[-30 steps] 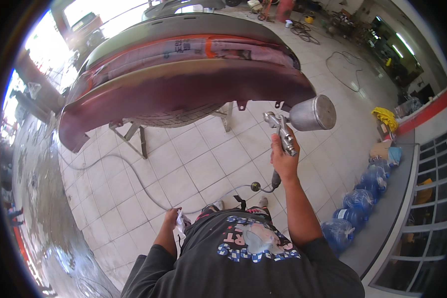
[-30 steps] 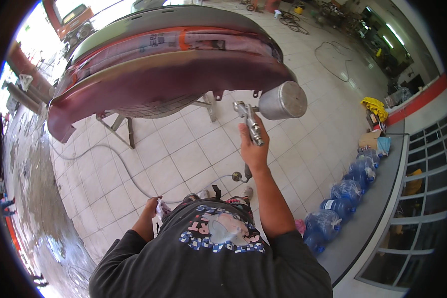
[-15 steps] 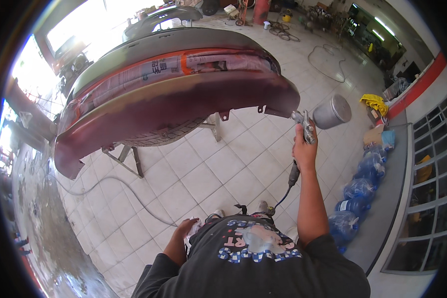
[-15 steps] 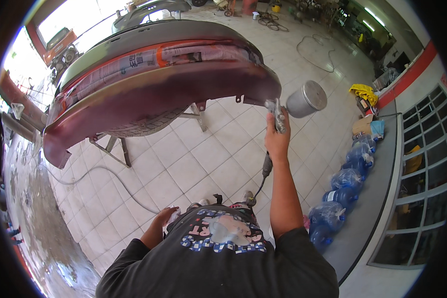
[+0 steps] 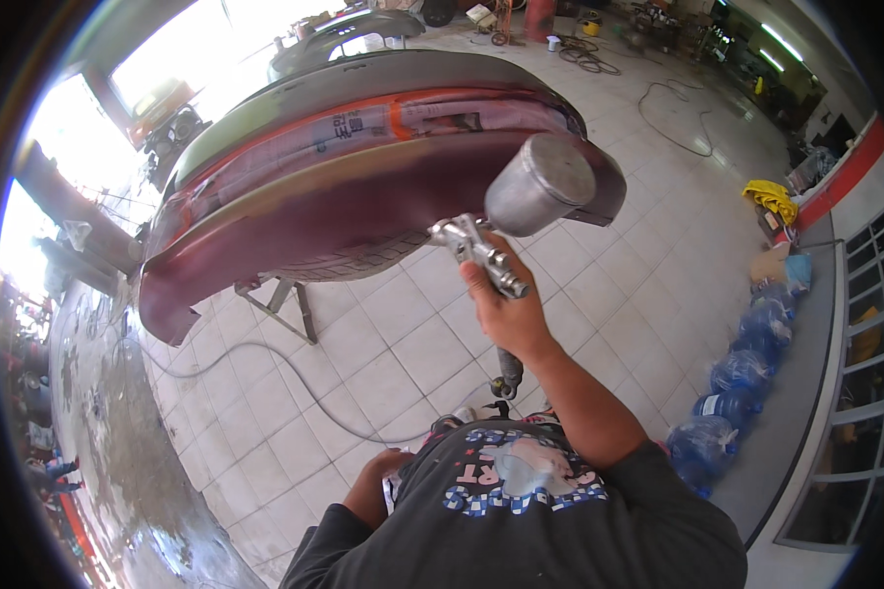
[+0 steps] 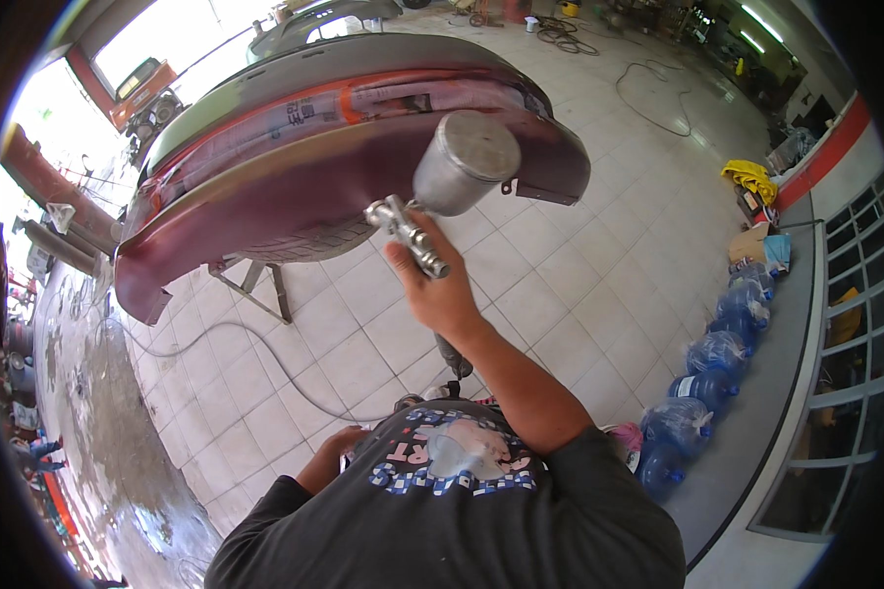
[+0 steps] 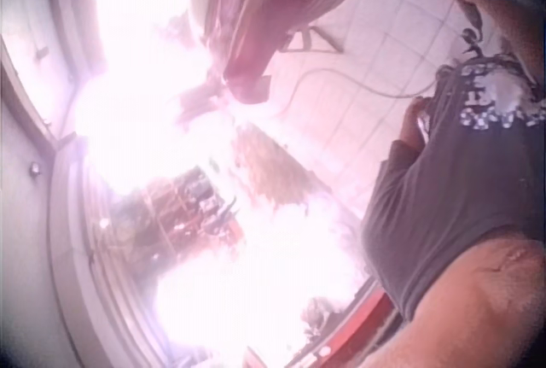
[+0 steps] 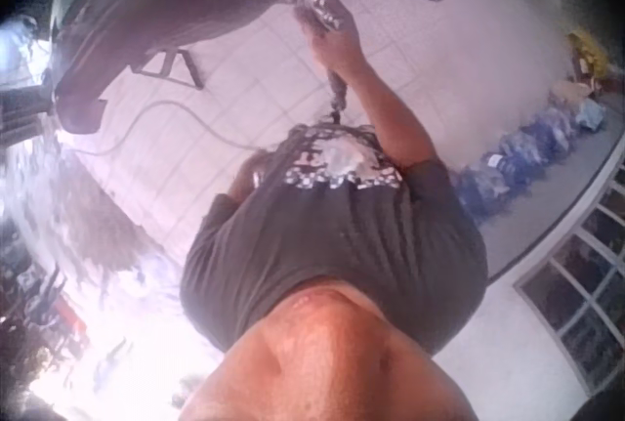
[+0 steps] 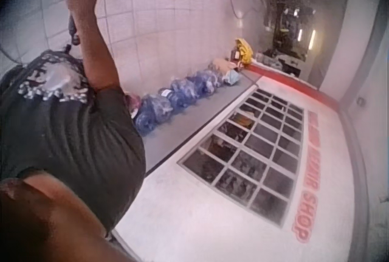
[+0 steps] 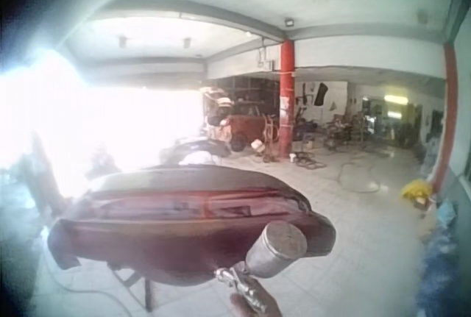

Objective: The person spray paints a detached car bumper with a spray gun, moving around the part to cover multiple sides. They then walk to a workbench, pour paint from a can into a funnel, and transfer it into the spray gun container.

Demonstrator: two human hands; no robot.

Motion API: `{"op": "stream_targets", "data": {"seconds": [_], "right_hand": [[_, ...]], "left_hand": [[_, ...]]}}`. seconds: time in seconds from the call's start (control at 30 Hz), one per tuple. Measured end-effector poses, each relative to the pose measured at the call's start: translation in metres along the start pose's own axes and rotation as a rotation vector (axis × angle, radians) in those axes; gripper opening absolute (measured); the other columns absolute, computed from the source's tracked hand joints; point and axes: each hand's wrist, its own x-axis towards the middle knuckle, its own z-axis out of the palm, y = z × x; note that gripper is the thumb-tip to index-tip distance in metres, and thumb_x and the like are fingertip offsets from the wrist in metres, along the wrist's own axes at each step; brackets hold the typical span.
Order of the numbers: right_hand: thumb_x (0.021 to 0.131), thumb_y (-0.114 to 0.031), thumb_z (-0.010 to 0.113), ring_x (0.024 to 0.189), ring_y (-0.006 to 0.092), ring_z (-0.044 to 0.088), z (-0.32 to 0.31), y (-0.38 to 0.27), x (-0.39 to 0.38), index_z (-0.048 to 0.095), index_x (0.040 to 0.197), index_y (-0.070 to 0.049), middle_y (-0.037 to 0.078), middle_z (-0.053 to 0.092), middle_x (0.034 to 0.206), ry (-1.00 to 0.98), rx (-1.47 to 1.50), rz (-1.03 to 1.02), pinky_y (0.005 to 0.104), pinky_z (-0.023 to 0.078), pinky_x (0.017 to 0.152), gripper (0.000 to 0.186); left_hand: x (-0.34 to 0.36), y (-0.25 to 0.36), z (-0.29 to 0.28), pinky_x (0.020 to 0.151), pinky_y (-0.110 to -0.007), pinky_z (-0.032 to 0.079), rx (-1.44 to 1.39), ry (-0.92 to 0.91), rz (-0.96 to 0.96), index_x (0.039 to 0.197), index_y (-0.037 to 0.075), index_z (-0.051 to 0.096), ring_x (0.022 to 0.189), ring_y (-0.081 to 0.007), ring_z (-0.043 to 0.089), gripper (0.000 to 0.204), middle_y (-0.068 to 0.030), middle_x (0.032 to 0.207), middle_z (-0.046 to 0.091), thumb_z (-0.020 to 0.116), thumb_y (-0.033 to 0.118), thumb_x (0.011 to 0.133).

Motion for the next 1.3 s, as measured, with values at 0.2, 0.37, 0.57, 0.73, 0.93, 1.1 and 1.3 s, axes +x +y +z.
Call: {"op": "stream_targets", "data": {"seconds": [0.2,0.37,0.57,0.73,0.93,1.1,1.3], "right_hand": [[0.101,-0.036,0.070,0.090,0.0120,0.062,0.007,-0.018,0.012,0.061,0.139,-0.007,0.005,0.070,0.102,-0.114,0.058,0.074,0.0290,0.050,0.084,0.048],[0.103,-0.035,0.067,0.055,0.0041,0.048,-0.035,-0.019,0.030,0.061,0.135,-0.010,-0.003,0.054,0.072,0.024,0.017,0.133,0.0240,0.041,0.049,0.041],[0.102,-0.038,0.068,0.043,0.0043,0.042,-0.099,-0.012,0.037,0.061,0.123,-0.010,-0.004,0.048,0.065,0.248,-0.096,0.282,0.0254,0.036,0.037,0.036],[0.101,-0.040,0.069,0.043,0.0056,0.041,-0.154,-0.005,0.045,0.062,0.115,-0.009,-0.003,0.049,0.066,0.363,-0.202,0.308,0.0265,0.036,0.037,0.035],[0.102,-0.043,0.066,0.042,0.0083,0.040,-0.216,-0.004,0.064,0.061,0.117,-0.012,-0.001,0.049,0.067,0.515,-0.534,0.270,0.0291,0.036,0.036,0.036],[0.103,-0.045,0.062,0.043,0.0082,0.040,-0.190,-0.055,0.088,0.058,0.114,-0.011,-0.001,0.048,0.067,0.324,-0.450,0.392,0.0301,0.036,0.037,0.035],[0.101,-0.054,0.063,0.043,0.0037,0.038,-0.114,-0.090,0.097,0.054,0.100,-0.015,-0.006,0.045,0.064,0.063,-0.291,0.429,0.0278,0.037,0.040,0.040]], "left_hand": [[-0.006,-0.008,-0.008,0.091,-0.045,0.054,0.125,-0.038,0.066,0.130,0.005,0.068,0.112,-0.0286,0.066,0.066,-0.0150,0.127,0.069,0.073,0.053,0.085],[0.016,-0.007,-0.012,0.092,-0.044,0.053,0.094,-0.091,0.055,0.130,0.006,0.068,0.114,-0.0274,0.065,0.066,-0.0130,0.128,0.068,0.074,0.053,0.084],[0.033,0.026,-0.023,0.097,-0.042,0.052,0.237,-0.174,0.023,0.134,0.007,0.066,0.119,-0.0247,0.063,0.067,-0.0120,0.133,0.066,0.074,0.050,0.083],[0.033,0.046,-0.023,0.099,-0.042,0.052,0.265,-0.143,-0.003,0.135,0.007,0.065,0.122,-0.0249,0.063,0.066,-0.0126,0.136,0.065,0.073,0.048,0.084],[-0.001,0.073,-0.020,0.105,-0.042,0.050,0.336,-0.206,0.021,0.143,0.002,0.058,0.132,-0.0294,0.058,0.080,-0.0180,0.147,0.057,0.072,0.056,0.085],[0.038,0.036,-0.011,0.100,-0.042,0.053,0.279,-0.165,0.007,0.134,0.003,0.065,0.124,-0.0273,0.063,0.068,-0.0155,0.138,0.064,0.072,0.049,0.084],[0.043,0.024,0.003,0.105,-0.041,0.050,0.232,-0.141,0.033,0.135,0.010,0.067,0.128,-0.0285,0.060,0.059,-0.0144,0.143,0.060,0.068,0.046,0.088]]}}
